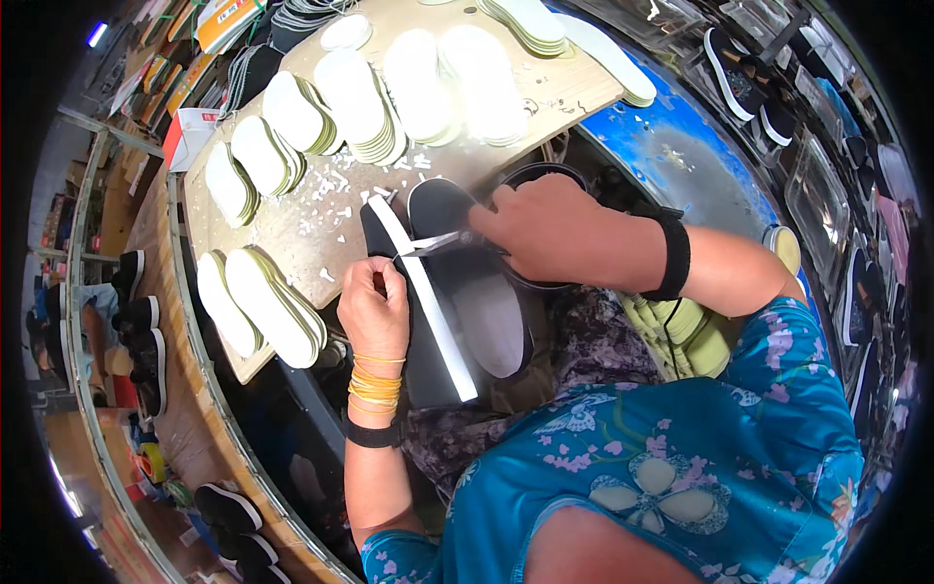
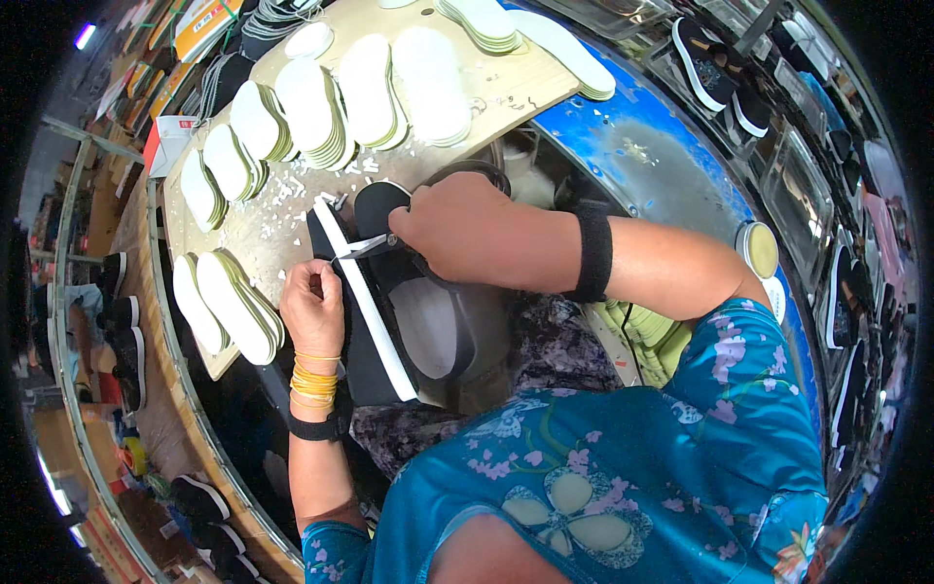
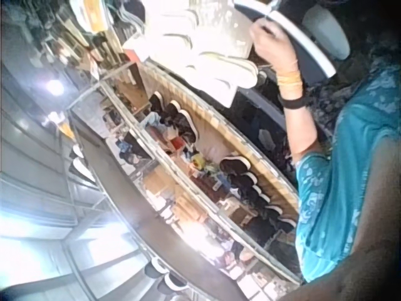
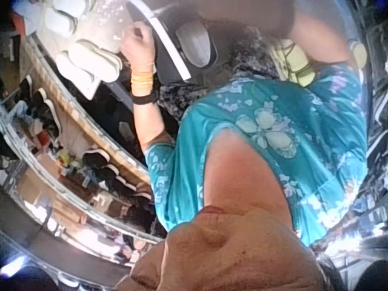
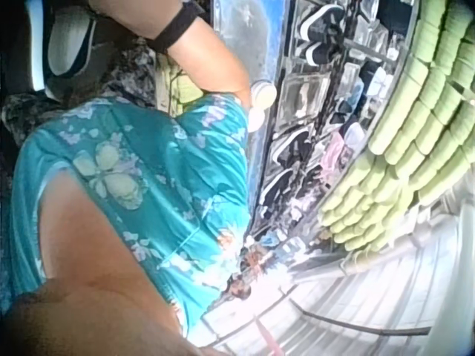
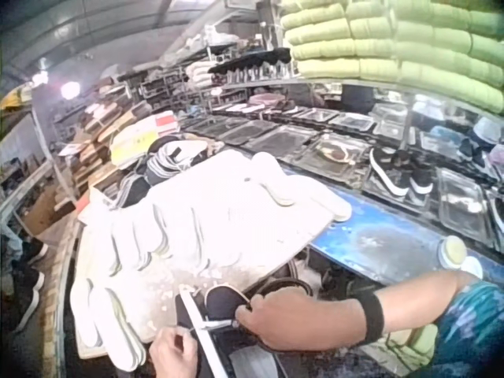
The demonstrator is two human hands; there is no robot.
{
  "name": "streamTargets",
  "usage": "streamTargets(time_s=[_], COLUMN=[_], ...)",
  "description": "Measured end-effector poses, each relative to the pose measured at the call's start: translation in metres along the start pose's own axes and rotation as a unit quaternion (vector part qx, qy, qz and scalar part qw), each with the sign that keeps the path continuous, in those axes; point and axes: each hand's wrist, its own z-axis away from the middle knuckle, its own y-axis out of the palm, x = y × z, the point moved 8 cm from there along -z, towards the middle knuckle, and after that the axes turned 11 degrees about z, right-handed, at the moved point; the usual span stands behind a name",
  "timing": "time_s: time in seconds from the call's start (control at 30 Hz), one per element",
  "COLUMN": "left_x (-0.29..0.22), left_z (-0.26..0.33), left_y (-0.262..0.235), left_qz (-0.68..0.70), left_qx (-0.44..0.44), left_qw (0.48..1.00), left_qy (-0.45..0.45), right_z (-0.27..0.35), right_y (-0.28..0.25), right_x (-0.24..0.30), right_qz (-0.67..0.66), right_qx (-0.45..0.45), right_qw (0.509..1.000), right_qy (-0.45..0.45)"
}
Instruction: Inserting insoles into shoes and trimming excess material with scissors.
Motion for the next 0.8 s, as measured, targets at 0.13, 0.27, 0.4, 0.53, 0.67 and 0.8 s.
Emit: streamTargets(time_s=[0.13,0.27,0.4,0.53,0.67,0.8], left_x=[-0.009,-0.009,-0.015,-0.015,-0.014,-0.012], left_z=[0.002,0.002,-0.004,-0.006,-0.007,-0.007], left_y=[-0.001,0.003,0.006,0.011,0.012,0.014], left_qz=[0.021,0.042,-0.023,-0.023,0.003,0.01], left_qx=[0.016,0.035,0.037,0.052,0.033,0.025], left_qw=[1.0,0.998,0.998,0.998,0.999,0.999], left_qy=[0.016,-0.009,0.041,0.013,0.028,0.031], right_z=[-0.001,0.0,0.0,-0.001,-0.009,-0.02], right_y=[-0.003,-0.005,-0.006,-0.012,-0.014,-0.005], right_x=[0.002,0.002,0.006,0.006,0.015,0.026], right_qz=[0.017,0.016,0.058,0.054,0.082,0.107], right_qx=[0.002,-0.013,-0.014,-0.048,-0.036,0.01], right_qw=[1.0,1.0,0.998,0.997,0.994,0.989], right_qy=[-0.009,-0.007,-0.017,-0.029,-0.066,-0.098])
